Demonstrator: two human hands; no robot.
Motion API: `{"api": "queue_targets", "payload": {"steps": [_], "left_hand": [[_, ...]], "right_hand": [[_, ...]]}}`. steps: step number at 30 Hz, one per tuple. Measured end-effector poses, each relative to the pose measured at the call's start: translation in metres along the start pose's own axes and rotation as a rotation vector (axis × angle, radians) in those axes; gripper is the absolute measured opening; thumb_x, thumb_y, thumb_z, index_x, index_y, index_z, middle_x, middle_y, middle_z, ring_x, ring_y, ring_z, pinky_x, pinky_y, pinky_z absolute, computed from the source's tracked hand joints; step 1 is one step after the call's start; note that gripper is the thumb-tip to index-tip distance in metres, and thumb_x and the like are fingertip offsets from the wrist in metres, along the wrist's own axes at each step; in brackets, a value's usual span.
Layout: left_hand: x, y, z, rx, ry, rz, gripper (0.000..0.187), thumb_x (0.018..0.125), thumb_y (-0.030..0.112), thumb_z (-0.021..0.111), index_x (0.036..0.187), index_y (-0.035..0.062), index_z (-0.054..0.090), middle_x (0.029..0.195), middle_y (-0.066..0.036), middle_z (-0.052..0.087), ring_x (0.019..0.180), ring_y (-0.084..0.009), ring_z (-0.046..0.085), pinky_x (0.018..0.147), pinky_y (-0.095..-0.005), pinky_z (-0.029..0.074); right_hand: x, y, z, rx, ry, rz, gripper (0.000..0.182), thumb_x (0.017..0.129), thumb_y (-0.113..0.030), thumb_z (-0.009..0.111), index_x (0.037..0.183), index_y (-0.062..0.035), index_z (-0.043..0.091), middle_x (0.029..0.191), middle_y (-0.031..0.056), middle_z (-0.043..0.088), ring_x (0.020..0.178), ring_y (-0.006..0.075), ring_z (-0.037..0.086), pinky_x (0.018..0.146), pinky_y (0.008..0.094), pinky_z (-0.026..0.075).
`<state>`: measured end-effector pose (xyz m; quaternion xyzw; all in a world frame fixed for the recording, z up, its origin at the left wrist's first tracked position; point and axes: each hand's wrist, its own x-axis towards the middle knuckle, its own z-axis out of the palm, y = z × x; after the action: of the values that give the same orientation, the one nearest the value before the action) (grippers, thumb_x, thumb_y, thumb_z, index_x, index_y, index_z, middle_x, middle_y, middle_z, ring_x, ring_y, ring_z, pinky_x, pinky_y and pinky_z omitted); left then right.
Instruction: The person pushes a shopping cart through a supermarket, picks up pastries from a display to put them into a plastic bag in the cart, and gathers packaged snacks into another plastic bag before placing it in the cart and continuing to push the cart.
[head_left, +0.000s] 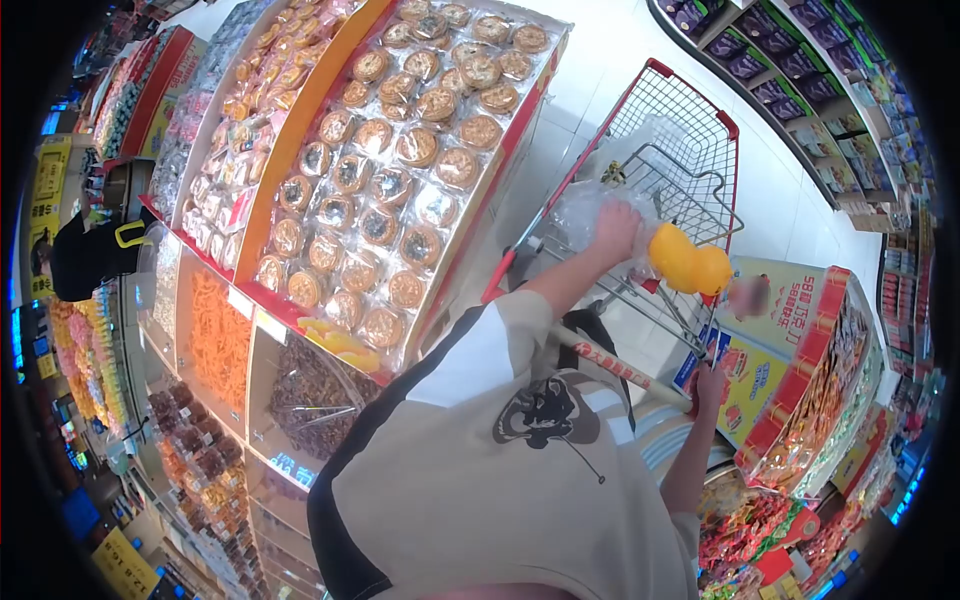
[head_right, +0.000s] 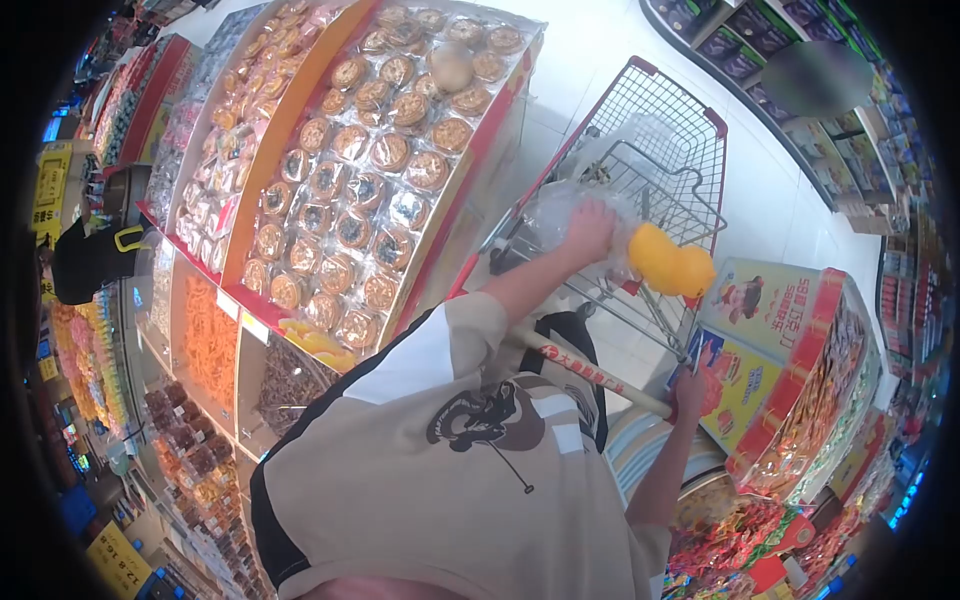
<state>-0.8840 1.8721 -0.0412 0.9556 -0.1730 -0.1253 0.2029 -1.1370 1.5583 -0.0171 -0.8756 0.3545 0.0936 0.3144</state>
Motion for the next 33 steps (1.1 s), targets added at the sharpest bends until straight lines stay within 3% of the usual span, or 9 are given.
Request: {"api": "queue_targets", "payload": {"steps": [4, 10, 13, 16, 19, 22, 25, 28, 33], "left_hand": [[-0.001, -0.004, -0.004, 0.06, -0.064, 0.077, 0.039, 0.073, 0.022, 0.065, 0.109, 0.01, 0.059, 0.107, -0.011, 0.054, 0.105, -0.0246, 0.048, 0.088, -0.0417, 0.036], [0.037, -0.017, 0.038, 0.089, 0.113, 0.062, 0.047, 0.074, 0.028, 0.064, 0.116, 0.0094, 0.055, 0.11, -0.011, 0.054, 0.108, -0.027, 0.051, 0.085, -0.0423, 0.04], [0.052, -0.018, 0.032, 0.084, 0.073, 0.001, 0.038, 0.074, 0.024, 0.062, 0.108, 0.0074, 0.059, 0.104, -0.011, 0.057, 0.104, -0.0266, 0.054, 0.082, -0.0409, 0.042], [0.062, -0.023, 0.032, 0.07, 0.144, 0.02, 0.031, 0.073, 0.024, 0.063, 0.099, 0.0066, 0.064, 0.098, -0.012, 0.059, 0.1, -0.0268, 0.055, 0.08, -0.0406, 0.044], [0.061, -0.028, 0.013, 0.006, 0.175, 0.185, 0.027, 0.071, 0.025, 0.064, 0.09, 0.0067, 0.067, 0.096, -0.014, 0.061, 0.097, -0.0277, 0.058, 0.078, -0.0417, 0.046], [0.065, -0.019, -0.024, 0.023, -0.075, 0.138, 0.016, 0.073, 0.018, 0.063, 0.084, 0.0077, 0.07, 0.091, -0.013, 0.067, 0.09, -0.0272, 0.063, 0.075, -0.0388, 0.049], [0.071, -0.024, -0.027, -0.015, -0.07, 0.112, 0.017, 0.07, 0.018, 0.064, 0.082, 0.0074, 0.07, 0.083, -0.011, 0.068, 0.082, -0.0274, 0.066, 0.07, -0.0391, 0.051], [0.067, -0.032, -0.071, -0.281, -0.031, 0.011, 0.03, 0.066, 0.032, 0.07, 0.086, 0.0094, 0.069, 0.086, -0.012, 0.068, 0.081, -0.0285, 0.065, 0.075, -0.0391, 0.05], [0.038, -0.067, -0.155, -0.791, 0.253, -0.263, 0.036, 0.062, 0.029, 0.081, 0.083, 0.0024, 0.068, 0.071, -0.005, 0.066, 0.065, -0.0147, 0.063, 0.061, -0.0276, 0.05]], "right_hand": [[0.037, 0.016, 0.009, -0.055, 0.017, 0.004, 0.022, 0.088, -0.02, 0.052, 0.088, 0.0013, 0.057, 0.056, 0.008, 0.053, 0.044, 0.0191, 0.054, 0.041, 0.0331, 0.042], [0.065, -0.016, -0.002, -0.204, -0.105, 0.067, 0.028, 0.087, -0.02, 0.049, 0.096, 0.0041, 0.058, 0.063, 0.0121, 0.058, 0.056, 0.022, 0.059, 0.054, 0.0372, 0.046], [0.088, -0.001, 0.002, -0.171, -0.063, -0.018, 0.025, 0.089, -0.019, 0.047, 0.077, 0.0012, 0.056, 0.054, 0.0074, 0.052, 0.041, 0.0178, 0.054, 0.039, 0.0311, 0.042], [0.095, -0.007, 0.0, -0.083, -0.08, 0.04, 0.024, 0.089, -0.019, 0.047, 0.075, -0.0002, 0.054, 0.052, 0.0068, 0.051, 0.04, 0.0173, 0.052, 0.037, 0.0307, 0.041], [0.106, -0.009, 0.002, -0.046, -0.104, 0.041, 0.023, 0.089, -0.018, 0.047, 0.074, -0.001, 0.051, 0.052, 0.0061, 0.049, 0.038, 0.0169, 0.05, 0.036, 0.0306, 0.04], [0.097, -0.044, -0.008, 0.026, -0.224, 0.08, 0.022, 0.089, -0.017, 0.046, 0.073, -0.0023, 0.048, 0.051, 0.0056, 0.048, 0.038, 0.0159, 0.049, 0.035, 0.0301, 0.039], [0.112, -0.031, -0.002, -0.047, -0.151, 0.06, 0.026, 0.09, -0.022, 0.05, 0.089, 0.0019, 0.061, 0.056, 0.0052, 0.053, 0.046, 0.0151, 0.052, 0.044, 0.0299, 0.04], [0.106, -0.051, -0.008, -0.027, -0.199, 0.062, 0.027, 0.091, -0.023, 0.05, 0.089, 0.0016, 0.061, 0.055, 0.0042, 0.052, 0.045, 0.0139, 0.051, 0.043, 0.029, 0.039], [0.107, -0.061, -0.004, -0.002, -0.21, 0.086, 0.026, 0.09, -0.023, 0.05, 0.086, 0.0007, 0.06, 0.054, 0.0041, 0.052, 0.042, 0.0137, 0.05, 0.041, 0.0283, 0.038]]}}
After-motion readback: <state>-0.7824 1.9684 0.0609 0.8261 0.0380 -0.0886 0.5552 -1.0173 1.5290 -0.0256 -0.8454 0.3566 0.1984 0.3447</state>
